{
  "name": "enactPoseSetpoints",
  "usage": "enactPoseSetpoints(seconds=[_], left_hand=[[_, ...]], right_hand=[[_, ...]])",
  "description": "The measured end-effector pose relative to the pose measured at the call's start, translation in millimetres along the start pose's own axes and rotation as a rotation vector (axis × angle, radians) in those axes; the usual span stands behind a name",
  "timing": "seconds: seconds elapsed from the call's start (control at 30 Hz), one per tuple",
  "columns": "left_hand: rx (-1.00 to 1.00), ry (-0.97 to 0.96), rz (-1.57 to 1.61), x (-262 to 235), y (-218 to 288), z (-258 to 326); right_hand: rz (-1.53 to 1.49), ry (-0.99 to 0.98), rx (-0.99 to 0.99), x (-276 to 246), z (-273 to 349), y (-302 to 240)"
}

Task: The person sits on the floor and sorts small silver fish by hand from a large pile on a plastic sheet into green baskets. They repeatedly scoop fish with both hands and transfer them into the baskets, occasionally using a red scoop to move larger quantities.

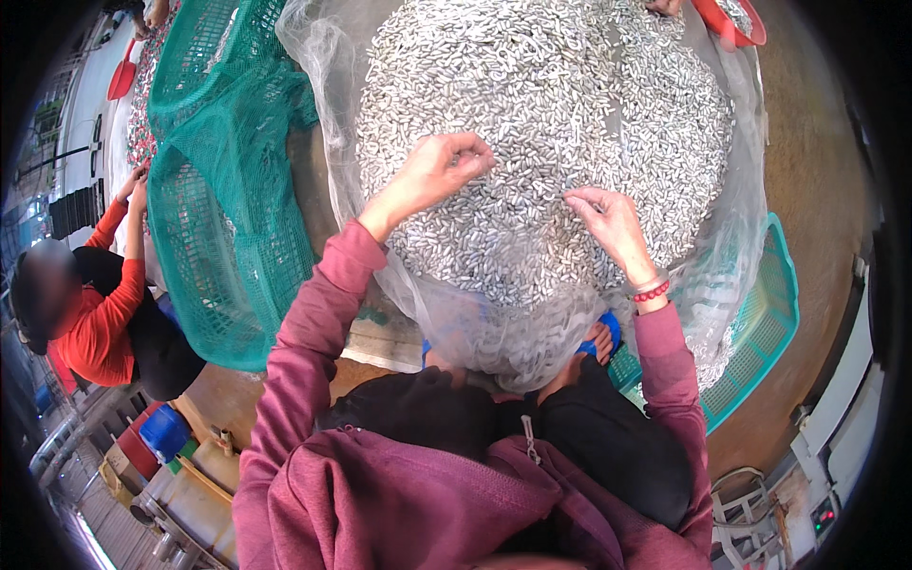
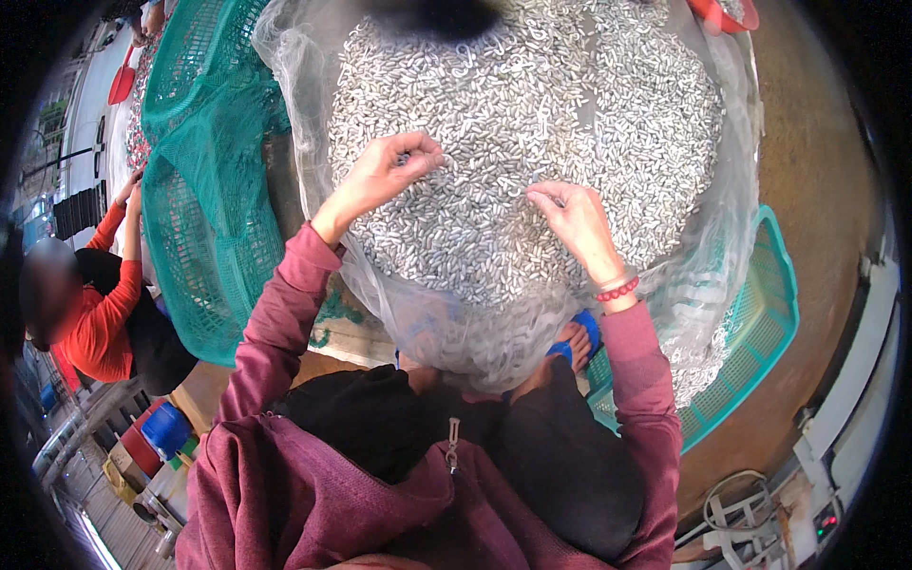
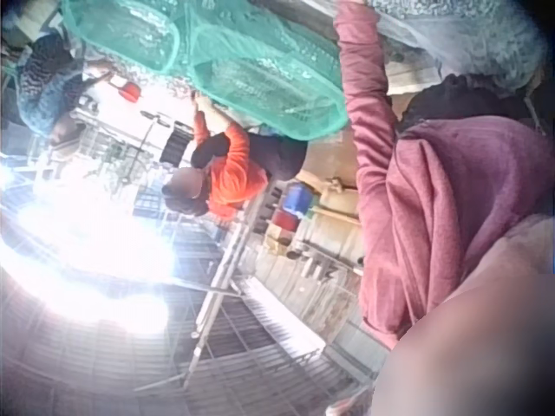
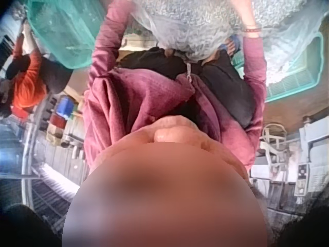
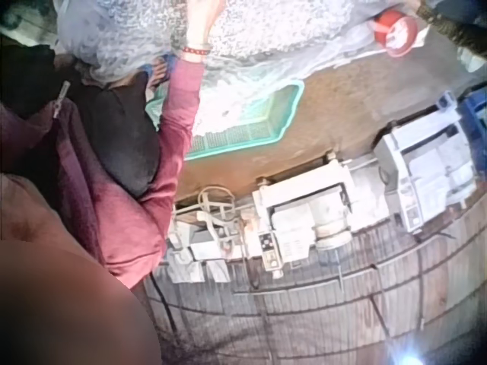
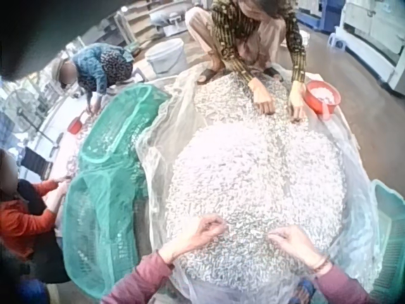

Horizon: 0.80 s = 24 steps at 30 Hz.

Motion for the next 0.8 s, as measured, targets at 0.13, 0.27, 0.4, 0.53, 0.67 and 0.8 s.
enactPoseSetpoints(seconds=[0.13,0.27,0.4,0.53,0.67,0.8], left_hand=[[-0.044,-0.241,0.853,12,34,-2],[-0.15,-0.246,1.126,22,51,-9],[-0.238,-0.301,0.834,40,45,-36],[0.527,-0.018,-0.249,75,74,-94],[0.619,-0.155,-0.948,131,62,-126],[0.44,-0.261,-0.908,112,57,-120]], right_hand=[[0.256,0.004,-0.052,11,-7,-6],[0.387,-0.113,-0.121,45,-13,-11],[0.331,-0.117,-0.047,40,-5,-12],[-0.503,-0.252,0.351,26,17,-1],[-0.663,-0.275,0.372,-3,23,4],[-0.528,-0.093,0.478,-28,23,32]])
Point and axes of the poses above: each hand's wrist, its own z-axis away from the middle knuckle, its own x-axis out of the palm, y = z × x, the point moved 8 cm from there along -z, towards the middle knuckle, and after that the axes turned 5 degrees about y, right-handed, at the moved point
